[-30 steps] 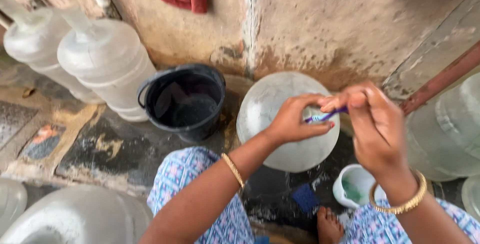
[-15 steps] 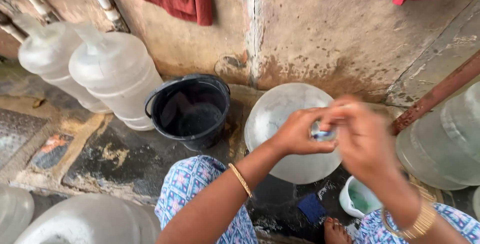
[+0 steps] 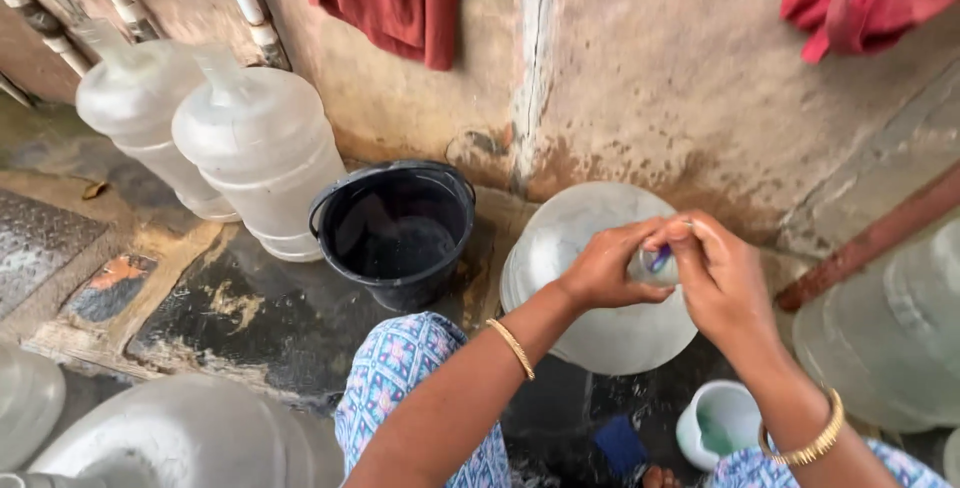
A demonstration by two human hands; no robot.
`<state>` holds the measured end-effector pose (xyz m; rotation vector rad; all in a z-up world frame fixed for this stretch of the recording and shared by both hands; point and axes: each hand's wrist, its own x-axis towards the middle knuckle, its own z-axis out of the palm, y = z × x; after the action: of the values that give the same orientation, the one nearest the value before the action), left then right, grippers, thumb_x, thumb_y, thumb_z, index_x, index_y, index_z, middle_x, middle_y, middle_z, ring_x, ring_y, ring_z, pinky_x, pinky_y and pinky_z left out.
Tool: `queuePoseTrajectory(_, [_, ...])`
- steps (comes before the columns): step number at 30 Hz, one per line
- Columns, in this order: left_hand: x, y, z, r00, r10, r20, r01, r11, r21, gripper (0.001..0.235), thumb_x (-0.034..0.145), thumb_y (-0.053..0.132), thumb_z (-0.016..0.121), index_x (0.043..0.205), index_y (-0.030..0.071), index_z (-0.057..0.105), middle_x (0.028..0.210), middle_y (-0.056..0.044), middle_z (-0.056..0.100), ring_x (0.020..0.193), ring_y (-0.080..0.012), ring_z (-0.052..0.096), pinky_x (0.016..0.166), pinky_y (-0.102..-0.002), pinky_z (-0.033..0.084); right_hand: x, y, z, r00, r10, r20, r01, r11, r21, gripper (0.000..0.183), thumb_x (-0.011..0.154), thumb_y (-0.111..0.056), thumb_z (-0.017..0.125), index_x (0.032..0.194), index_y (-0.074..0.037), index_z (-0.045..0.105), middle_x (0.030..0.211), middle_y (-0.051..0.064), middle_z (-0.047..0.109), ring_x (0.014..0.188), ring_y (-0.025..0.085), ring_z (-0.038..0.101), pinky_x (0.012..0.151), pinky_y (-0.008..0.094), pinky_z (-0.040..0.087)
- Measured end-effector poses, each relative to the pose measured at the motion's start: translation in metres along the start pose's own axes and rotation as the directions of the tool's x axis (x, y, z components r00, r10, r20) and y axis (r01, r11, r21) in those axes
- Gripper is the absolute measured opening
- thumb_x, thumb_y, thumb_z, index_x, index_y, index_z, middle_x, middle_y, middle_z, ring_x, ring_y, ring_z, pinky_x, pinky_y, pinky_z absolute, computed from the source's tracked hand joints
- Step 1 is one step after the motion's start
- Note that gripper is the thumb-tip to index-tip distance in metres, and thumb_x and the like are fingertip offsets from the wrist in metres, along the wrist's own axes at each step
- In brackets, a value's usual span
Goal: Scrubbing and cleaning the exterior and neck of large plastic water jugs using a brush and water.
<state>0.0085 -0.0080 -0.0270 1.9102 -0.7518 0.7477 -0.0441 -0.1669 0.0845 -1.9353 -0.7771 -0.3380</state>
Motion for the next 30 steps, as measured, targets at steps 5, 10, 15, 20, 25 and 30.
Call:
queuePoseTrajectory(5, [0.017,0.021,-0.032,0.951,-0.028,0.308,0.028,1.000,0.003,0.084,0.070,0.035,0.091,0.141,0.017,0.051,0.130,-0.012,0.070,0.122,-0.0354,0.067,0.102,-0.042,0.055,-0.005,0.006,-0.010,0.998,0.005,-0.062,-0.013,0.991,-0.134,0.032,0.108,-0.029,0.055,0.099,-0.003,0.071,0.098,0.007,0.074,0.091,0.016,0.071,0.080,0.030,0.053])
queuePoseTrajectory(10, [0.009,0.062,-0.015,0.991,-0.101,0.092,0.119,0.968,-0.220,0.077,0.071,0.026,0.082,0.141,0.013,0.055,0.123,-0.015,0.070,0.112,-0.0338,0.070,0.092,-0.041,0.057,-0.013,0.029,-0.001,0.988,0.151,-0.016,-0.150,0.953,-0.262,0.024,0.097,-0.025,0.065,0.104,-0.005,0.075,0.096,0.010,0.074,0.084,0.021,0.074,0.071,0.035,0.054])
queuePoseTrajectory(15, [0.014,0.047,-0.012,0.986,-0.104,0.133,0.112,0.992,-0.051,0.040,0.081,0.032,0.081,0.114,0.013,0.071,0.103,-0.010,0.074,0.095,-0.0299,0.074,0.087,-0.040,0.060,-0.012,-0.031,-0.032,0.999,-0.014,-0.049,0.002,0.968,-0.249,0.020,0.102,-0.021,0.062,0.106,-0.006,0.075,0.096,0.011,0.073,0.086,0.024,0.073,0.076,0.034,0.055])
queuePoseTrajectory(20, [0.010,0.046,-0.012,0.964,-0.164,0.212,0.173,0.985,-0.026,0.039,0.083,0.039,0.076,0.112,0.013,0.073,0.103,-0.009,0.074,0.090,-0.0278,0.074,0.078,-0.037,0.060,-0.009,-0.016,-0.023,0.985,-0.164,-0.047,0.144,0.947,-0.286,0.017,0.101,-0.010,0.059,0.103,-0.007,0.075,0.099,0.010,0.073,0.089,0.021,0.071,0.079,0.033,0.054])
queuePoseTrajectory(25, [0.016,0.030,-0.024,0.983,-0.063,0.175,0.074,0.995,-0.059,0.034,0.077,0.035,0.078,0.099,0.011,0.071,0.097,-0.008,0.075,0.091,-0.0268,0.076,0.084,-0.037,0.059,-0.011,-0.045,-0.048,0.995,-0.100,0.022,0.103,0.978,-0.181,0.017,0.100,-0.012,0.058,0.097,-0.005,0.073,0.093,0.007,0.071,0.085,0.019,0.068,0.077,0.033,0.052])
queuePoseTrajectory(30, [0.014,0.052,-0.030,0.967,-0.130,0.217,0.138,0.990,-0.024,0.037,0.073,0.034,0.078,0.100,0.010,0.071,0.094,-0.011,0.074,0.085,-0.0301,0.074,0.078,-0.038,0.058,-0.009,-0.008,-0.019,0.993,-0.104,0.058,0.116,0.960,-0.253,0.017,0.100,-0.015,0.060,0.097,-0.003,0.072,0.092,0.010,0.069,0.084,0.022,0.067,0.076,0.033,0.052])
